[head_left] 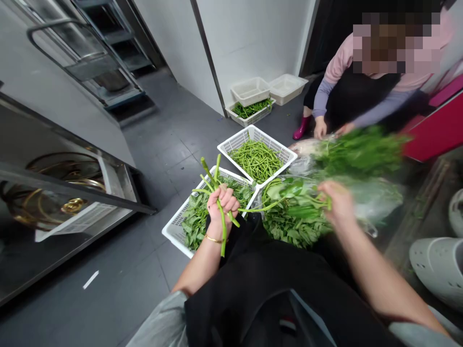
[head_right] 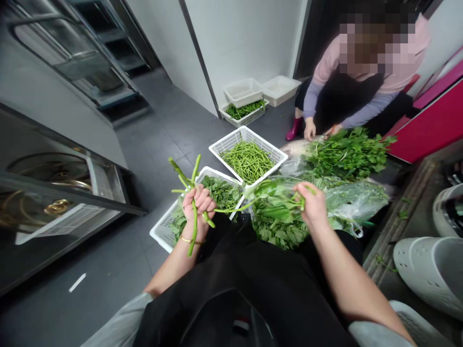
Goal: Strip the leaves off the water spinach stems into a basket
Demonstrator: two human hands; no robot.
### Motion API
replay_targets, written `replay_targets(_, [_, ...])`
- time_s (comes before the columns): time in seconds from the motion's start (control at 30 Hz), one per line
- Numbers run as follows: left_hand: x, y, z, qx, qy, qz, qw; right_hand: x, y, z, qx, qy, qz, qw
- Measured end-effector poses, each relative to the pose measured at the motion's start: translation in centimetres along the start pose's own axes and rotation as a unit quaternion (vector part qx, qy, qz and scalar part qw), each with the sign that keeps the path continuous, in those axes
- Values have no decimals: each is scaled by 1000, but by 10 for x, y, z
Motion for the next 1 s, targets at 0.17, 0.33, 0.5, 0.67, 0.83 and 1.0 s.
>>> replay_targets(0.17, [5, -12, -1, 2, 13, -43, 999, -38, 30, -3, -171, 114, 245, 948])
replay_targets(0.33, [0, -26, -1, 2, 50, -88, 995, -67, -39, 26, -326, 240, 385, 829])
replay_targets(0.5, [-8, -32, 3, -21, 117, -90, 989, -52, -95, 24, -477, 267, 403, 734])
replay_targets(0.67, [-9, -20, 3, -46, 112, -65, 991, -34, -92, 17, -517, 230, 282, 775])
replay_targets(0.83, [-12, -16, 0, -48, 115, -34, 992, -31, -101, 22, -518, 239, 327, 753])
replay_targets(1.0, [-9, -11, -3, -23, 131, -49, 990, -36, -91, 35, -486, 340, 434, 678])
Point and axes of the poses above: each hand's wrist, its own z-axis away from the middle knuckle, its own y-axis out of the back of the hand, x = y × z, the point moved 1 cm from there along -z, towards the middle knuckle, and after that the axes turned 4 degrees about -x, right-handed, at the moved point
